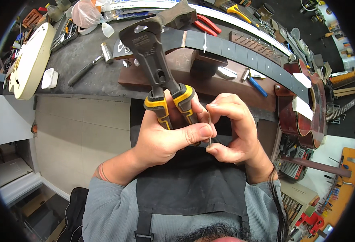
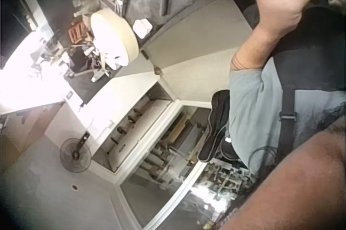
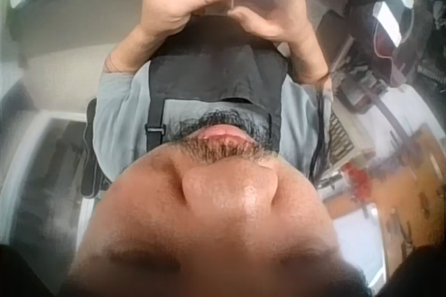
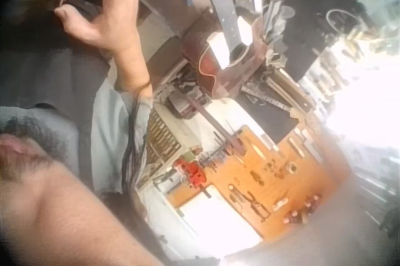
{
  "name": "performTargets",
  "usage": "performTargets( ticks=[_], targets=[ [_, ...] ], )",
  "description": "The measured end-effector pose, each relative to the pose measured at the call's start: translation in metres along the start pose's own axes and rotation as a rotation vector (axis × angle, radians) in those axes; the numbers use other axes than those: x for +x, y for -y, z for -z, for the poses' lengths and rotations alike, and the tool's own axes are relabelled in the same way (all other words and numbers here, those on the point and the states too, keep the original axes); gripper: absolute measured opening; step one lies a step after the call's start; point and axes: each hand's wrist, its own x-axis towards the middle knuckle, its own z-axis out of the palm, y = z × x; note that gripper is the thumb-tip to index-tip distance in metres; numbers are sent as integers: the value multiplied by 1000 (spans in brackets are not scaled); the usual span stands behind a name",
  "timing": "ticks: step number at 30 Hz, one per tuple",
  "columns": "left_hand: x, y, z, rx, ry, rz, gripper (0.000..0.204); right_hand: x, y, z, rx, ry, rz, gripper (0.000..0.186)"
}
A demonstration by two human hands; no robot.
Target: The person applies glue to the slots of a guitar neck and installs metal frets using a hammer and specialized tools. They carefully position each fret and tap it into place, ensuring it is flush with the fretboard.
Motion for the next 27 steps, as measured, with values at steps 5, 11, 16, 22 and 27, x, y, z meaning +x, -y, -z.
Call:
performTargets(
  ticks=[5, 11, 16, 22, 27],
  targets=[
    [8, -16, 21, 108, 52, -48, 21, 23, 1, 14, -63, -33, -131, 67],
    [26, -70, 87, 293, -134, -441, 48, 62, -17, 78, -589, 5, -252, 61],
    [10, -132, 188, 425, -378, -548, 50, 83, -35, 81, -599, 143, -394, 63],
    [23, -159, 269, 781, -833, -328, 43, 81, -37, 83, -570, 155, -515, 65],
    [20, -161, 324, 1043, -1004, -233, 32, 81, -36, 84, -560, 157, -583, 68]
  ],
)
